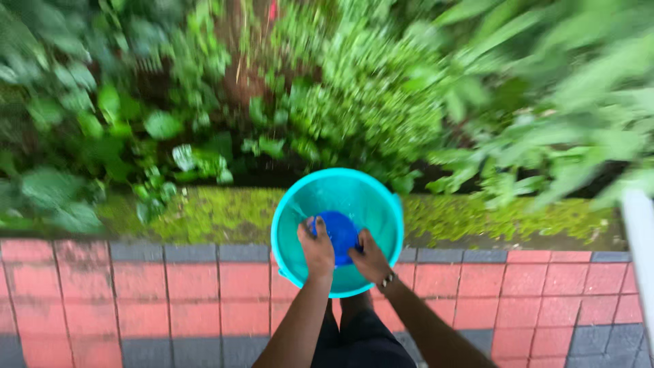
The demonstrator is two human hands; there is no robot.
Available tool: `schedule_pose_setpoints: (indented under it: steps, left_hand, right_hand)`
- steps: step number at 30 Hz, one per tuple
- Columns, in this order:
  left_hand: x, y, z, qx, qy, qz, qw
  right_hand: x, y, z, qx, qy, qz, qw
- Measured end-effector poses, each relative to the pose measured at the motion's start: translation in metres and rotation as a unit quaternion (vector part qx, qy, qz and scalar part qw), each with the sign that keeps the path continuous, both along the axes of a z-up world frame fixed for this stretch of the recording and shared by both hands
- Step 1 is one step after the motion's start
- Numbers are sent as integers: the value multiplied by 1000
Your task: The person uses a blue mug to scoop water from a green bucket and pour it onto plants multiple times in a garden. They then lift the green bucket and carry it away.
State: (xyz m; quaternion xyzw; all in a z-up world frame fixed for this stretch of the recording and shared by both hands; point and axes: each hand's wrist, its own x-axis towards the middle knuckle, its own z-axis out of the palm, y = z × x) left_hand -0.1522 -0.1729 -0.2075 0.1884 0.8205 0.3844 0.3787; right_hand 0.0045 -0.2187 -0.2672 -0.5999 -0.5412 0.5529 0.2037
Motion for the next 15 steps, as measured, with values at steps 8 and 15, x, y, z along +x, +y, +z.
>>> schedule_pose_setpoints:
  steps: [8,15]
  left_hand:
    - [28,7,92,70,-61,-121,988]
    - [122,52,178,61,-442,-118,887]
  right_hand:
    - [66,-5,138,-72,148,-284,945]
    - [143,26,261,-60,244,-450,857]
